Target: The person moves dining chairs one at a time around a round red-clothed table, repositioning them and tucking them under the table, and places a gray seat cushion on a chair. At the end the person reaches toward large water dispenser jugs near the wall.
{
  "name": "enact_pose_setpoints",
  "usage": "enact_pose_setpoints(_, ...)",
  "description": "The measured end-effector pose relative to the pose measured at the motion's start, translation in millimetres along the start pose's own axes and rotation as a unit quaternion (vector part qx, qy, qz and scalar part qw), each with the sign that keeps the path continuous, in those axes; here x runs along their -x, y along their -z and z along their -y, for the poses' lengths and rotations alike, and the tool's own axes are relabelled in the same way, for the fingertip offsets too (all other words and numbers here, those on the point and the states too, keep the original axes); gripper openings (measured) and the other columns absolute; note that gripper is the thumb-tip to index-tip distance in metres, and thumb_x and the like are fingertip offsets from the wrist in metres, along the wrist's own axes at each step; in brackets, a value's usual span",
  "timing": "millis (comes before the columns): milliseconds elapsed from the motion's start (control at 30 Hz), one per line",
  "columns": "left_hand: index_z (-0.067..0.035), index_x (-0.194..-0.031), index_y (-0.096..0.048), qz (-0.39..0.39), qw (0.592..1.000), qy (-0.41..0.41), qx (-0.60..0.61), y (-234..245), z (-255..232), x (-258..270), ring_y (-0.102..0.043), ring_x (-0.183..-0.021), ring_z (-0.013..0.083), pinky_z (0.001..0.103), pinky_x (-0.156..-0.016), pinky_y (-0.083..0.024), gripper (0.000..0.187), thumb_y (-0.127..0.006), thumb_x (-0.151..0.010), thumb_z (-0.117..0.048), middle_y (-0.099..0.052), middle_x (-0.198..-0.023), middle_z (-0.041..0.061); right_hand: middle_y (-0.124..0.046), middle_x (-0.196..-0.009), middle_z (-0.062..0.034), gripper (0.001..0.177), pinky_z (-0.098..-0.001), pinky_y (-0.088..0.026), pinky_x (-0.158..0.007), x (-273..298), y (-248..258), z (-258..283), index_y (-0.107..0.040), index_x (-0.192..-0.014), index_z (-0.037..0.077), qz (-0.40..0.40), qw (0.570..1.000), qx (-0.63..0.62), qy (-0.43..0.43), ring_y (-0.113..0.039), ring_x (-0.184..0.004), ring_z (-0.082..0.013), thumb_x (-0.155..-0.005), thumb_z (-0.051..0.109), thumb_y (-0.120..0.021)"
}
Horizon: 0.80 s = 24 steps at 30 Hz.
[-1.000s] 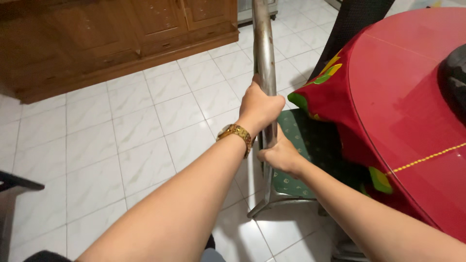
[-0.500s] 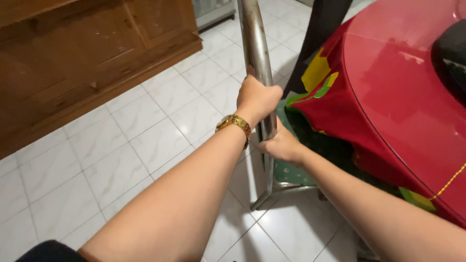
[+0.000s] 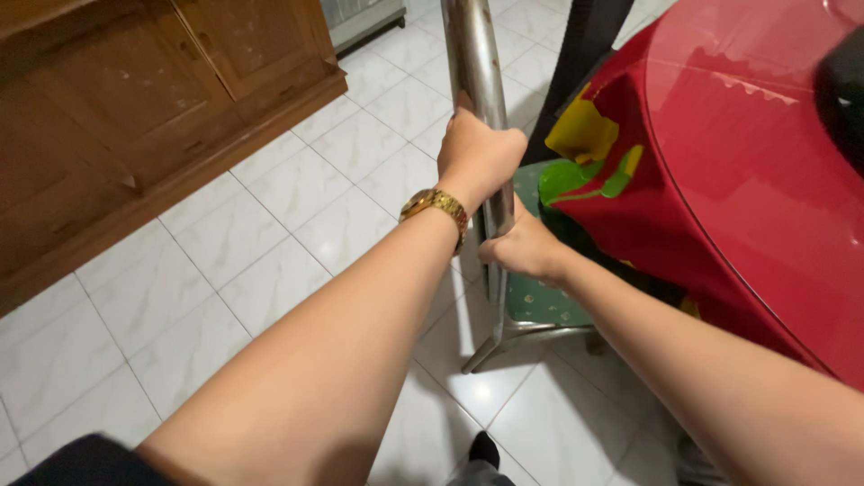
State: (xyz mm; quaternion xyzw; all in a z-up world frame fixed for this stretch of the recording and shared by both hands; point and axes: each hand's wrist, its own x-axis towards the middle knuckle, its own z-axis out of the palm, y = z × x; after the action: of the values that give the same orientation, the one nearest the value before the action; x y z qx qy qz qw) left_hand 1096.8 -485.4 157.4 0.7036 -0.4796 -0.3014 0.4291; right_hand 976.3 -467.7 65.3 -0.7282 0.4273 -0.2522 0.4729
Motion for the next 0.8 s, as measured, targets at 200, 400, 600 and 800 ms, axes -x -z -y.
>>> enact_pose_setpoints(200, -0.009, -0.135, -0.050, 0.022, 0.999, -0.029, 0.027, 28.7, 15.1, -32.7, -0.073, -0.100, 0.0317, 0.040, -0.088, -0.057, 0.068, -0.061, -0.069, -0.018, -0.073, -0.109, 0.018, -0.053, -0.141, -0.0120, 0.111, -0.0359, -0.043, -0.107, -34.0, -28.4, 8.5, -0.014, -0.160, 0.012, -0.031, 0.999, 0.015, 0.005, -0.053, -0.130, -0.0249, -0.065, 0.009, -0.071)
enact_pose_setpoints(400, 0.000, -0.136, -0.043, 0.072, 0.986, -0.136, 0.065, 30.9, 46.0, -71.3, -0.068, -0.114, 0.0326, 0.038, -0.094, -0.056, 0.085, -0.079, -0.068, -0.037, -0.065, -0.124, 0.023, -0.055, -0.135, -0.0230, 0.122, -0.0399, -0.054, -0.100, -57.2, -8.2, 24.4, -0.005, -0.159, 0.012, 0.113, 0.989, 0.023, -0.094, -0.061, -0.120, -0.0328, -0.059, 0.011, -0.076)
enact_pose_setpoints(600, -0.007, -0.163, -0.033, 0.214, 0.951, -0.091, 0.206, 59.3, 58.1, -120.6, -0.044, -0.129, 0.0284, 0.058, -0.103, -0.038, 0.122, -0.054, -0.075, -0.089, -0.043, -0.155, 0.025, -0.071, -0.134, -0.0158, 0.061, -0.0350, -0.056, -0.098, -119.3, 76.3, 52.3, -0.064, -0.137, -0.001, 0.221, 0.936, 0.118, -0.246, -0.067, -0.118, -0.0237, -0.077, 0.011, -0.067)
enact_pose_setpoints(800, -0.016, -0.155, -0.043, 0.225, 0.957, -0.023, 0.181, 103.2, 46.8, -206.1, -0.054, -0.106, 0.0260, 0.050, -0.092, -0.044, 0.115, -0.040, -0.067, -0.091, -0.055, -0.139, 0.019, -0.073, -0.114, -0.0215, 0.035, -0.0368, -0.055, -0.088, -216.3, 108.7, 108.2, -0.069, -0.126, -0.003, -0.119, 0.967, 0.086, -0.208, -0.069, -0.095, -0.0249, -0.098, 0.017, -0.063)
